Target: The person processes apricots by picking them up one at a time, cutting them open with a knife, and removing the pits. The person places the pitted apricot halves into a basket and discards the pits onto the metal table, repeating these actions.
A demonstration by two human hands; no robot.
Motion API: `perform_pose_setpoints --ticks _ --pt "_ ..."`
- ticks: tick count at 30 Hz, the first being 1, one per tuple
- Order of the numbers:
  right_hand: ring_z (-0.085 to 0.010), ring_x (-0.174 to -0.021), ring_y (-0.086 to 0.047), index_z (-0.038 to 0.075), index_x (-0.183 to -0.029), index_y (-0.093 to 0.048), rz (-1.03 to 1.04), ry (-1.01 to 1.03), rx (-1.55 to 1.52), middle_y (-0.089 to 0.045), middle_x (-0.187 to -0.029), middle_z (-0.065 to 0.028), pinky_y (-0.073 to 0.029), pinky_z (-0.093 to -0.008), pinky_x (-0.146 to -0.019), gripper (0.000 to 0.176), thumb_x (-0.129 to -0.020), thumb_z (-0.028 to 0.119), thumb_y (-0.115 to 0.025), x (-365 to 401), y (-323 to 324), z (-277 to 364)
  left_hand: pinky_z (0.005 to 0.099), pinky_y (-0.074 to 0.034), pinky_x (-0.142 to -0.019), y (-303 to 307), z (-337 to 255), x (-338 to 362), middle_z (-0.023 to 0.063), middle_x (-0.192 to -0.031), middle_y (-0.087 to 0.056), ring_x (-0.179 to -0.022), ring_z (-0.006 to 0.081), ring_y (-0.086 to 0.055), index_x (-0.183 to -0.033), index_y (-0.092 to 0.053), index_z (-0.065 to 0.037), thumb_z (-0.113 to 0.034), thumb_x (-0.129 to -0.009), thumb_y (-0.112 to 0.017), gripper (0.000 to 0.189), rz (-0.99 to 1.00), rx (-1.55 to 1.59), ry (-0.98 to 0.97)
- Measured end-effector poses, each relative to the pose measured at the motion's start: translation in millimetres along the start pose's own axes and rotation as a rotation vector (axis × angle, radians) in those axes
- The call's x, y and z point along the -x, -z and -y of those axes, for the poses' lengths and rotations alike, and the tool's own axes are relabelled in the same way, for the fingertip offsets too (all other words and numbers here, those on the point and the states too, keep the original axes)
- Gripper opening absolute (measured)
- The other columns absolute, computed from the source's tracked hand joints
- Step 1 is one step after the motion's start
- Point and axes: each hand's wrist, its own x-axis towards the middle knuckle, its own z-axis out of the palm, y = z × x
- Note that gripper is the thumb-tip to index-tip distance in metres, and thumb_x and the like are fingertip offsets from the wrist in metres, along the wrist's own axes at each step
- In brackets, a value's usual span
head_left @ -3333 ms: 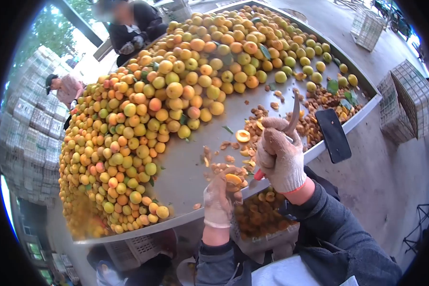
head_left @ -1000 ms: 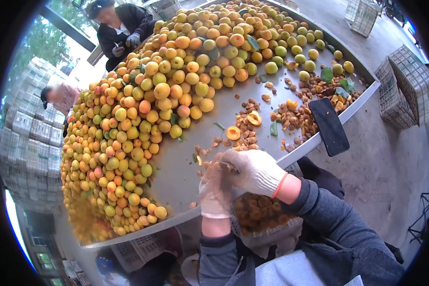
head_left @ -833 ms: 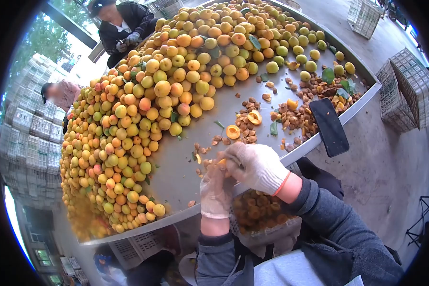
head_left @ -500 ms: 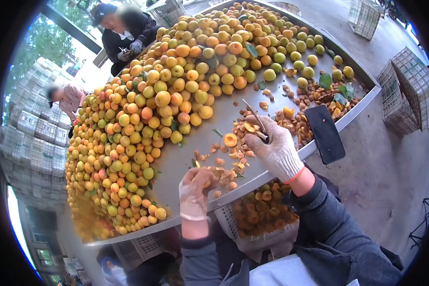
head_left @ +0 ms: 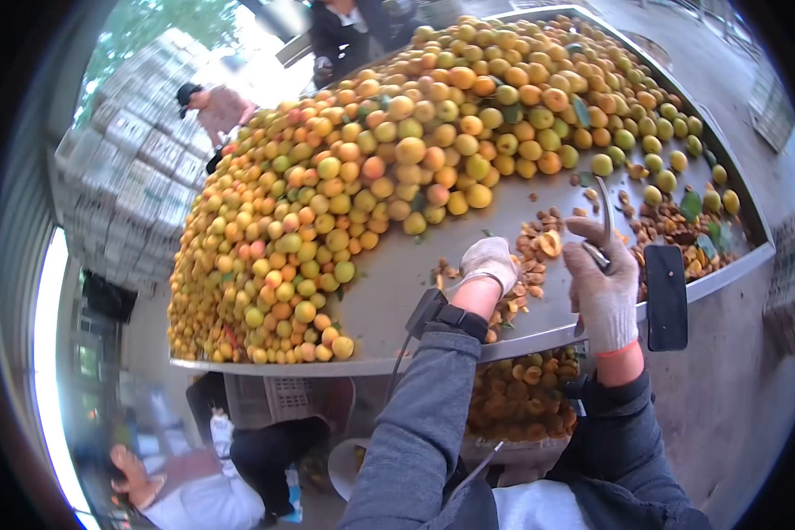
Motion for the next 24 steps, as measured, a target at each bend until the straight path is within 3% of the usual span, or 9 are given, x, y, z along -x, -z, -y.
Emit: perform_pose_setpoints --ticks 2,4,6,10,12,14,16,18,24 --pt "-0.0034 -0.039 -0.042 0.002 -0.113 -0.062 0.003 -0.012 -0.025 -0.052 -0.062 0.0031 -0.033 -0.0194 -0.035 0.026 -0.087 0.007 -0.060 2.0 -0.5 4.3 0.0377 -0.053 -0.081 17.5 11.1 28.2 0.0157 -0.100 -0.069 -0.092 0.0306 -0.068 -0.104 -0.069 -0.005 -0.022 -0.081 -0.064 0.029 -0.039 0.251 0.012" --pt "-0.0039 -0.037 -0.041 0.001 -0.115 -0.060 0.033 0.004 -0.017 -0.051 -0.059 0.0028 -0.032 -0.0194 -0.034 0.029 -0.087 0.007 -0.061 2.4 2.7 -1.3 0.0360 -0.053 -0.080 19.0 18.9 60.1 0.0156 -0.098 -0.070 -0.089 0.0293 -0.068 -0.106 -0.068 -0.004 -0.025 -0.079 -0.067 0.034 -0.066 0.494 0.004" --pt "-0.0041 -0.037 -0.041 0.001 -0.114 -0.060 0.026 -0.037 -0.050 -0.050 -0.058 0.0031 -0.032 -0.0195 -0.034 0.028 -0.087 0.008 -0.061 4.3 1.4 -0.7 0.0329 -0.051 -0.081 11.3 24.2 93.0 0.0153 -0.097 -0.070 -0.088 0.0248 -0.067 -0.111 -0.066 -0.004 -0.028 -0.078 -0.070 0.041 -0.026 1.094 -0.099" --pt "-0.0049 -0.037 -0.041 0.002 -0.113 -0.061 0.059 0.022 0.003 -0.048 -0.053 0.0033 -0.032 -0.0198 -0.034 0.026 -0.088 0.010 -0.059 3.1 -3.4 -12.0 0.0322 -0.049 -0.087 17.8 31.8 151.6 0.0179 -0.104 -0.068 -0.098 0.0263 -0.065 -0.118 -0.062 -0.002 -0.031 -0.079 -0.070 0.050 -0.118 0.847 -0.236" --pt "-0.0049 -0.036 -0.040 0.002 -0.112 -0.061 0.067 0.043 -0.007 -0.046 -0.051 0.0033 -0.030 -0.0199 -0.034 0.026 -0.088 0.011 -0.059 5.5 -6.1 -12.2 0.0361 -0.047 -0.092 9.2 64.4 159.8 0.0184 -0.109 -0.066 -0.104 0.0315 -0.062 -0.120 -0.060 -0.002 -0.034 -0.078 -0.071 0.054 -0.425 0.494 -0.155" --pt "-0.0050 -0.034 -0.038 0.001 -0.112 -0.060 0.038 -0.039 -0.036 -0.045 -0.050 0.0034 -0.029 -0.0205 -0.034 0.026 -0.088 0.012 -0.058 6.9 -8.3 -7.7 0.0404 -0.045 -0.094 -4.2 134.4 150.8 0.0179 -0.113 -0.064 -0.111 0.0325 -0.059 -0.119 -0.061 -0.006 -0.041 -0.079 -0.068 0.053 -0.523 0.424 0.102" --pt "-0.0050 -0.032 -0.036 0.000 -0.109 -0.060 0.057 -0.045 -0.088 -0.044 -0.049 0.0038 -0.026 -0.0201 -0.032 0.024 -0.088 0.010 -0.057 5.0 -9.0 -6.9 0.0405 -0.047 -0.092 1.4 190.8 150.5 0.0157 -0.114 -0.065 -0.110 0.0284 -0.061 -0.115 -0.064 -0.010 -0.047 -0.083 -0.063 0.049 -0.441 -0.022 0.409" --pt "-0.0037 -0.043 -0.044 0.003 -0.105 -0.067 0.091 -0.094 -0.078 -0.061 -0.070 -0.0018 -0.033 -0.0199 -0.040 0.024 -0.083 0.009 -0.060 3.6 -7.1 0.2 0.0400 -0.049 -0.088 22.8 205.3 150.6 0.0118 -0.113 -0.066 -0.106 0.0256 -0.063 -0.112 -0.066 -0.012 -0.049 -0.085 -0.058 0.046 -0.120 -0.224 0.715" --pt "-0.0085 -0.033 -0.043 -0.002 -0.101 -0.064 0.153 -0.121 -0.264 -0.058 -0.059 -0.0038 -0.028 -0.0213 -0.030 0.025 -0.083 0.013 -0.056 4.8 -13.9 6.9 0.0385 -0.048 -0.090 -3.5 242.6 137.0 0.0122 -0.113 -0.066 -0.104 0.0289 -0.063 -0.114 -0.066 -0.011 -0.049 -0.082 -0.060 0.050 0.069 -0.089 0.775"
